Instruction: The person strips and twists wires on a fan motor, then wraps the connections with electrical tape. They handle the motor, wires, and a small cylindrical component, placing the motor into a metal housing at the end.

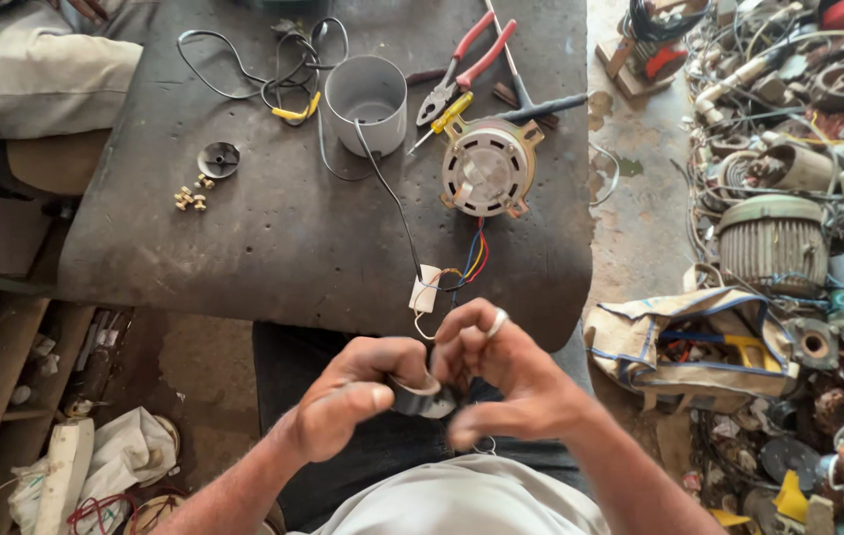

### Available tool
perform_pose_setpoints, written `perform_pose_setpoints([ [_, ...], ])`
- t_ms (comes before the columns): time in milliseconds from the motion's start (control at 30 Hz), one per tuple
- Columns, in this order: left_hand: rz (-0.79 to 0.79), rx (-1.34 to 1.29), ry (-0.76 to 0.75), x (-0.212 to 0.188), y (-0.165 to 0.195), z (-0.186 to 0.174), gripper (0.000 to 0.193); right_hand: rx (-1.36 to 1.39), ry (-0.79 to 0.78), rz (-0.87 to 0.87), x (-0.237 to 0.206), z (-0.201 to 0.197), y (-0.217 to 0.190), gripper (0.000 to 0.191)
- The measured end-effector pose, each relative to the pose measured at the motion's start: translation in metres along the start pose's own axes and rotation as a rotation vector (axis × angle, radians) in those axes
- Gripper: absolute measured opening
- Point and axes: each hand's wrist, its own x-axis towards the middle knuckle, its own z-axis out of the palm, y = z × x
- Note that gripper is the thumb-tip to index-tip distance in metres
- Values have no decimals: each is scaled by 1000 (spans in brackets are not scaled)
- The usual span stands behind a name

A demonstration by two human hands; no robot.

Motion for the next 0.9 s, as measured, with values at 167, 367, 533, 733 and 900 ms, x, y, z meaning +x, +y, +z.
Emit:
perform_pose_setpoints([
  [167, 11, -197, -128, 2, 14, 9, 38, -499, 82, 99, -8, 8, 11, 27],
  [367, -49, -646, 48, 25, 4, 28, 34, -692, 180, 210, -20, 22, 8, 24],
  [533, -37, -594, 129, 37, 2, -3, 30, -762, 294, 243, -44, -15, -19, 22],
  [733, 257, -185, 595, 3, 49, -19, 27, -876, 472, 240, -68, -9, -13, 20],
  [900, 510, 1269, 1313, -15, 113, -105, 24, -987, 738, 146, -69, -8, -6, 19],
])
